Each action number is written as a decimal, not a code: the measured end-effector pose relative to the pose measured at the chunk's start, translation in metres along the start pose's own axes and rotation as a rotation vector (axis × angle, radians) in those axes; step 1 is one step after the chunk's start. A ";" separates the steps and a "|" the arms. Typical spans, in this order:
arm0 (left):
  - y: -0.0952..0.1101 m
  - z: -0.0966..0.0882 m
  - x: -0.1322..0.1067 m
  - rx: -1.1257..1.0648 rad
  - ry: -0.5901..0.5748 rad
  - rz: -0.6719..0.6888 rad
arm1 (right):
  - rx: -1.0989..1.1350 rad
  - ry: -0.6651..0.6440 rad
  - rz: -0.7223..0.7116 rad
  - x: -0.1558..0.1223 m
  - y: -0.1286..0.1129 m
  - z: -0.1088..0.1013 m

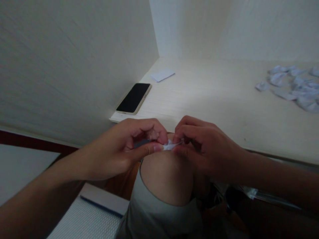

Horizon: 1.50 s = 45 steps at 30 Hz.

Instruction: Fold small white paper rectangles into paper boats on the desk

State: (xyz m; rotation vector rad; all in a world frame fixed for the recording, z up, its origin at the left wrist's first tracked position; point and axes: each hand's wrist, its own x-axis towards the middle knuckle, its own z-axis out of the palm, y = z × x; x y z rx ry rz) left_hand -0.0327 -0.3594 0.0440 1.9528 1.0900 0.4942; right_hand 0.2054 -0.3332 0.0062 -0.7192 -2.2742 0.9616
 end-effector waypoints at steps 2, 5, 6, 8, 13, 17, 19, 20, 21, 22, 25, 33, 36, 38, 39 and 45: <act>-0.001 0.005 0.000 -0.135 0.050 -0.059 | 0.066 0.058 0.030 -0.001 0.002 0.001; -0.004 0.011 0.001 -0.326 0.104 -0.099 | 0.211 0.064 0.105 0.000 0.003 0.003; -0.004 0.013 0.002 -0.376 0.121 -0.097 | 0.264 0.060 0.131 0.000 0.003 0.003; -0.004 0.016 0.004 -0.432 0.165 -0.078 | 0.358 0.072 0.168 0.001 0.003 0.004; 0.000 0.023 0.010 -0.369 0.302 -0.060 | 0.441 0.204 0.246 0.004 0.003 0.003; -0.002 0.024 0.011 -0.317 0.287 -0.029 | 0.391 0.212 0.245 0.005 0.004 0.000; -0.004 0.024 0.009 -0.274 0.250 0.005 | 0.380 0.192 0.258 0.006 0.003 -0.002; -0.005 0.023 0.008 -0.248 0.231 0.020 | 0.380 0.181 0.266 0.006 0.003 -0.003; -0.005 0.023 0.008 -0.225 0.214 0.032 | 0.382 0.171 0.272 0.007 0.002 -0.003; -0.005 0.022 0.007 -0.209 0.198 0.040 | 0.385 0.160 0.275 0.007 0.002 -0.004; -0.005 0.019 0.007 -0.210 0.158 0.030 | 0.389 0.116 0.279 0.010 0.001 -0.007; -0.006 0.001 0.021 -0.183 -0.062 -0.035 | 0.429 -0.014 0.235 0.014 0.004 -0.010; -0.005 -0.003 0.025 -0.183 -0.094 -0.035 | 0.424 -0.014 0.235 0.013 0.003 -0.011; -0.005 -0.003 0.026 -0.175 -0.055 -0.001 | 0.371 0.015 0.219 0.010 0.002 -0.012; -0.006 -0.001 0.025 -0.169 -0.020 0.027 | 0.327 0.035 0.205 0.008 0.001 -0.012; -0.001 0.009 0.009 0.030 0.195 0.347 | -0.005 0.163 -0.136 -0.015 0.004 -0.015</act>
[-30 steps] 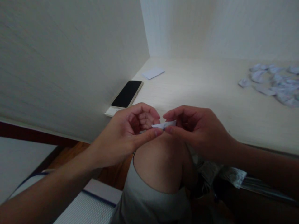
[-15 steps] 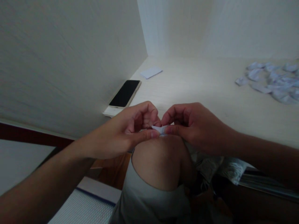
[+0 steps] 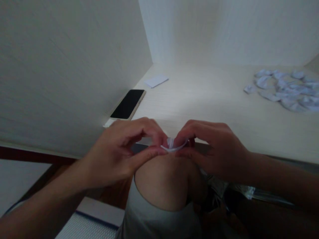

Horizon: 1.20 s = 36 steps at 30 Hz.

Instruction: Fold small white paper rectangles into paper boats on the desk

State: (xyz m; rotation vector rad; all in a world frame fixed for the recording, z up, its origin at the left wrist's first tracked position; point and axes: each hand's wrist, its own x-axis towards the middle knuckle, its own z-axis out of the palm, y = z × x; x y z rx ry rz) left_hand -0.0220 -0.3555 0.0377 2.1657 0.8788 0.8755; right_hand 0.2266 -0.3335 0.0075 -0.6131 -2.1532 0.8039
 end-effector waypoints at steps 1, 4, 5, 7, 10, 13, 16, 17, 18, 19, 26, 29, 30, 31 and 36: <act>0.004 0.000 -0.003 0.046 -0.028 0.054 | -0.045 0.004 -0.104 -0.004 0.001 -0.001; 0.016 -0.001 -0.008 0.144 -0.149 0.159 | -0.127 -0.102 -0.322 -0.013 0.000 -0.007; 0.020 -0.002 -0.009 0.159 -0.167 0.146 | -0.127 -0.144 -0.356 -0.013 -0.001 -0.009; 0.026 -0.002 -0.009 0.184 -0.200 0.069 | -0.109 -0.208 -0.374 -0.013 -0.006 -0.012; 0.029 -0.003 -0.006 0.225 -0.265 0.031 | -0.100 -0.235 -0.308 -0.011 -0.014 -0.013; 0.028 -0.003 -0.003 0.283 -0.254 0.131 | -0.106 -0.201 -0.241 -0.012 -0.017 -0.013; 0.022 -0.002 -0.002 0.298 -0.244 0.191 | -0.173 -0.172 -0.284 -0.016 -0.013 -0.012; 0.020 -0.002 -0.003 0.287 -0.246 0.192 | -0.200 -0.170 -0.289 -0.017 -0.011 -0.012; 0.018 -0.002 -0.003 0.272 -0.250 0.191 | -0.218 -0.174 -0.284 -0.019 -0.009 -0.012; 0.016 -0.001 -0.003 0.260 -0.250 0.190 | -0.224 -0.173 -0.260 -0.020 -0.007 -0.012; 0.013 0.007 0.006 0.212 -0.159 0.142 | -0.152 -0.136 -0.146 -0.023 0.002 -0.014; 0.012 0.012 0.017 0.225 -0.088 0.137 | -0.134 -0.072 -0.132 -0.025 0.006 -0.017; 0.012 0.014 0.020 0.226 -0.081 0.150 | -0.121 -0.044 -0.136 -0.026 0.008 -0.018; 0.012 0.015 0.024 0.229 -0.086 0.167 | -0.101 -0.019 -0.138 -0.026 0.009 -0.018; 0.016 0.023 0.037 0.313 -0.102 0.269 | -0.002 0.077 -0.071 -0.029 0.010 -0.020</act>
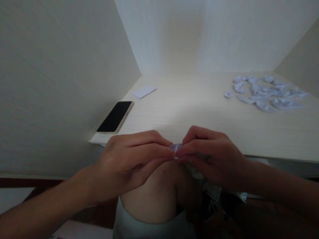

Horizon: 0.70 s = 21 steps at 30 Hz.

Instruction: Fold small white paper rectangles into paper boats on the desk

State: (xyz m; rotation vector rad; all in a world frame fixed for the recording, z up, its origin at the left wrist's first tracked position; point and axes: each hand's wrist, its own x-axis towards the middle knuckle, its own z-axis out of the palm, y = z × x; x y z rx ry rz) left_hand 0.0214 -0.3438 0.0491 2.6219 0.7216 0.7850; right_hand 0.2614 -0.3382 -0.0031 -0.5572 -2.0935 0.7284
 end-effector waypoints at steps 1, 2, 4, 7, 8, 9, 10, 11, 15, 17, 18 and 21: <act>0.001 0.001 0.001 0.021 0.006 0.010 | 0.005 0.021 0.019 0.000 -0.001 0.000; 0.003 0.002 0.002 0.038 0.016 0.013 | 0.008 0.049 0.040 -0.001 -0.001 0.000; 0.005 0.005 0.002 0.052 0.035 0.011 | 0.025 0.096 0.098 -0.001 -0.003 -0.001; 0.006 0.009 0.002 0.052 0.100 0.010 | 0.084 0.089 0.216 0.000 -0.004 -0.001; 0.006 0.010 0.002 0.055 0.117 0.006 | 0.113 0.077 0.255 0.001 -0.005 -0.001; 0.005 0.012 0.002 0.064 0.137 0.006 | 0.143 0.070 0.288 0.002 -0.005 -0.001; 0.004 0.013 0.002 0.074 0.156 0.000 | 0.171 0.075 0.319 0.003 -0.005 0.000; 0.002 0.015 0.002 0.079 0.181 -0.008 | 0.196 0.089 0.344 0.004 -0.004 0.001; -0.004 0.020 0.004 -0.024 0.283 -0.136 | 0.227 0.145 0.379 0.008 -0.002 0.004; -0.006 0.021 0.006 -0.083 0.288 -0.205 | 0.229 0.162 0.373 0.008 0.000 0.004; -0.007 0.022 0.008 -0.099 0.278 -0.228 | 0.228 0.168 0.369 0.008 0.000 0.004; -0.007 0.022 0.011 -0.113 0.231 -0.247 | 0.229 0.188 0.368 0.008 0.001 0.005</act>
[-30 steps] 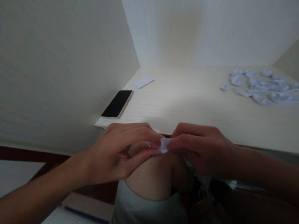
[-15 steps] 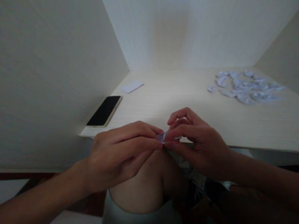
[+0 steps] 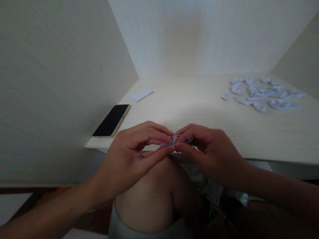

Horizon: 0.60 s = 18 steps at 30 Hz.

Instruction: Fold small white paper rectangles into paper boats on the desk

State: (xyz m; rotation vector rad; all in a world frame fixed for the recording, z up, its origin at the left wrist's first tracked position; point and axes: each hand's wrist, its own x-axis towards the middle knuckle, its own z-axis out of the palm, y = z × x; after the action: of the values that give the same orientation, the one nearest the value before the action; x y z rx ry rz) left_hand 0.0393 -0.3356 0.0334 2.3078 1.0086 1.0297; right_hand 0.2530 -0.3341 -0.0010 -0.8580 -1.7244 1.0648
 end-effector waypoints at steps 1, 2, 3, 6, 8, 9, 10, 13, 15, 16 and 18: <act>0.000 0.000 0.000 0.019 -0.015 0.012 | 0.002 0.008 0.015 0.000 0.000 0.000; 0.000 0.000 0.000 0.048 -0.019 0.037 | 0.005 0.015 0.034 0.000 0.000 0.000; -0.001 0.000 0.000 0.086 -0.015 0.067 | 0.010 0.020 0.056 0.000 0.000 0.000; -0.001 0.000 -0.001 0.165 0.019 0.121 | 0.005 0.035 0.101 0.001 0.000 0.001; 0.001 0.000 -0.001 0.151 0.024 0.075 | 0.004 0.036 0.108 0.002 0.001 0.002; 0.003 -0.001 -0.001 0.122 0.017 0.025 | 0.006 0.032 0.111 0.002 0.001 0.002; 0.005 -0.001 0.000 0.079 0.010 -0.036 | 0.010 0.026 0.112 0.002 0.002 0.002; 0.008 -0.004 0.004 -0.078 -0.023 -0.231 | 0.014 0.019 0.124 0.002 0.002 0.003; 0.008 -0.006 0.007 -0.156 -0.048 -0.304 | 0.021 0.026 0.142 0.003 0.002 0.004; 0.008 -0.008 0.008 -0.176 -0.056 -0.323 | 0.034 0.029 0.150 0.003 0.002 0.004; 0.005 -0.009 0.010 -0.191 -0.071 -0.341 | 0.066 0.023 0.164 0.003 0.003 0.004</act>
State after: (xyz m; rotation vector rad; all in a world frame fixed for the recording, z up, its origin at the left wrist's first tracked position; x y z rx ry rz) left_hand 0.0389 -0.3312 0.0472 1.9221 1.1695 0.8581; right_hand 0.2483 -0.3315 -0.0031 -0.9792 -1.6115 1.2090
